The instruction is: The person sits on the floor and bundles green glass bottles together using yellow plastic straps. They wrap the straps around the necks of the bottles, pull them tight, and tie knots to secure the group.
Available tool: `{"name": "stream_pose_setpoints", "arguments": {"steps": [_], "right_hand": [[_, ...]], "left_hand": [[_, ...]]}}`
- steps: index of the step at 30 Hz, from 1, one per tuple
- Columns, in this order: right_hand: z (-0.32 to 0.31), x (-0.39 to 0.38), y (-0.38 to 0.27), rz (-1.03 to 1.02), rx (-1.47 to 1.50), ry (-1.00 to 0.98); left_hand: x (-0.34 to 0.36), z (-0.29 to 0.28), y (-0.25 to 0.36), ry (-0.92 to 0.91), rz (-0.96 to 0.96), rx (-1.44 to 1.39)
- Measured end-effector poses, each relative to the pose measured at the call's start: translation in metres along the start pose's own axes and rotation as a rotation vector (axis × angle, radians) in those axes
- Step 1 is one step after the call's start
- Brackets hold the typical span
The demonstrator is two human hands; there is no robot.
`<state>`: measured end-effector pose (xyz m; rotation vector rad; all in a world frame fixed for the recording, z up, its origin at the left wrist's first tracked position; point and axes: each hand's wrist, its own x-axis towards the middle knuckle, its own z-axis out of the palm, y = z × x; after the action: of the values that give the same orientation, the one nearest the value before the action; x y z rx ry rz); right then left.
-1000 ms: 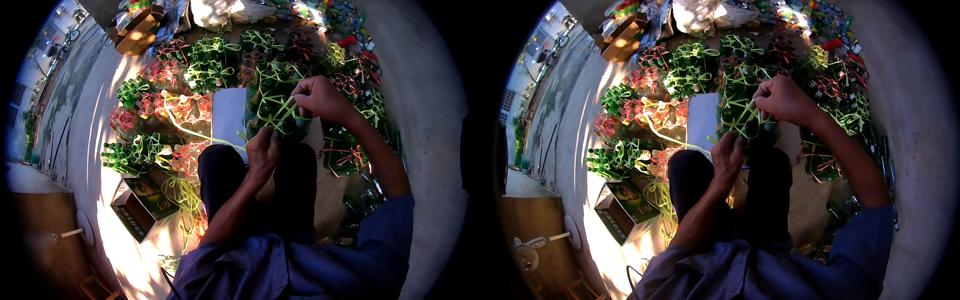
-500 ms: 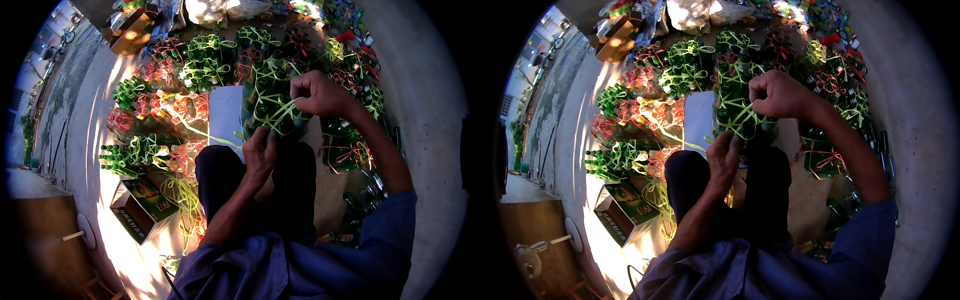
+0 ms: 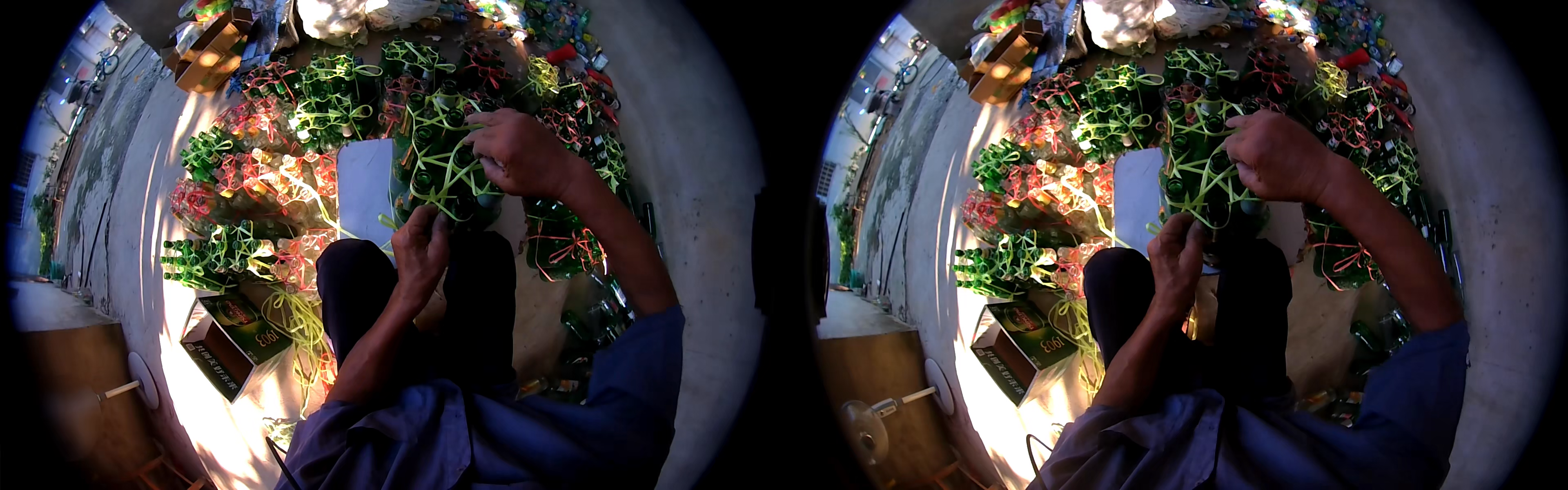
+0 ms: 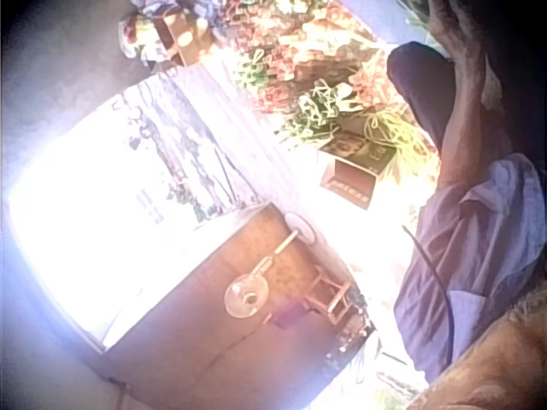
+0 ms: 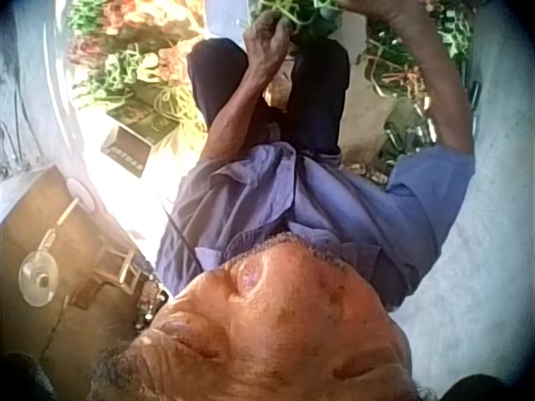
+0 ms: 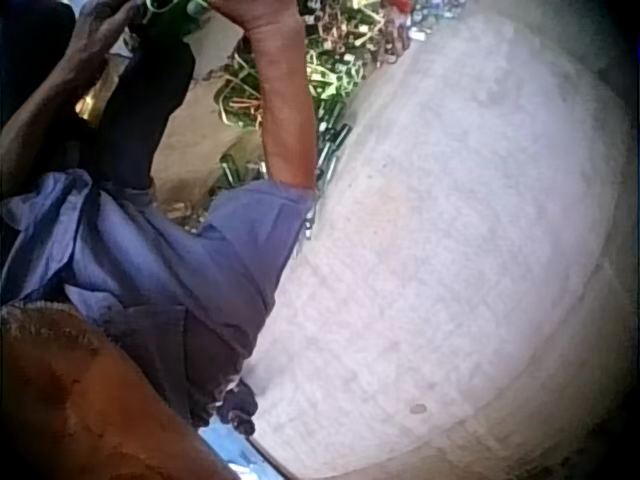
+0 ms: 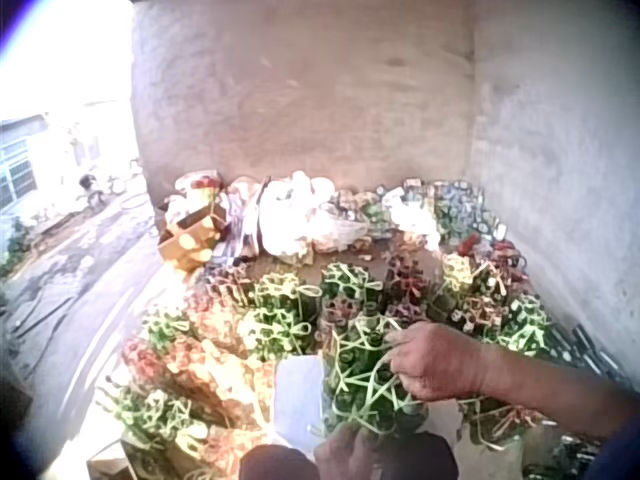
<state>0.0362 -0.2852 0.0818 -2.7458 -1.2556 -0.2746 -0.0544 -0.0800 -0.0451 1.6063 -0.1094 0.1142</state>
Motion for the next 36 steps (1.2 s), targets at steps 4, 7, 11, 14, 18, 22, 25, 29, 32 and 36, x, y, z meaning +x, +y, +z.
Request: {"name": "stream_pose_setpoints", "arguments": {"steps": [4,7,11,14,18,22,25,29,32,36], "right_hand": [[0.010,-0.005,0.003,0.071,0.099,0.130],[0.013,-0.007,0.001,0.088,0.105,0.172],[0.014,-0.010,0.001,0.099,0.059,0.109],[0.014,-0.008,0.001,0.068,0.015,0.092],[0.014,-0.008,-0.001,0.006,-0.042,0.136],[0.017,-0.008,0.000,-0.004,-0.052,0.172],[0.019,-0.008,0.000,-0.033,-0.078,0.250],[0.019,-0.008,0.002,-0.035,-0.070,0.242],[0.017,-0.008,0.000,0.023,-0.036,0.129],[0.013,-0.008,-0.001,0.018,-0.029,0.147]], "left_hand": [[-0.001,0.000,-0.005,-0.006,-0.001,-0.036],[-0.002,-0.001,-0.001,-0.035,-0.080,-0.143],[-0.003,-0.001,0.011,-0.065,-0.157,-0.194],[-0.002,-0.002,0.009,-0.078,-0.141,-0.219],[-0.002,-0.002,0.002,-0.083,-0.121,-0.181],[-0.002,-0.003,0.014,-0.094,-0.165,-0.165],[-0.002,-0.003,0.010,-0.108,-0.177,-0.182],[-0.002,-0.004,0.009,-0.112,-0.172,-0.179],[-0.001,-0.003,0.007,-0.100,-0.181,-0.190],[-0.001,-0.001,0.009,-0.091,-0.186,-0.216]]}}
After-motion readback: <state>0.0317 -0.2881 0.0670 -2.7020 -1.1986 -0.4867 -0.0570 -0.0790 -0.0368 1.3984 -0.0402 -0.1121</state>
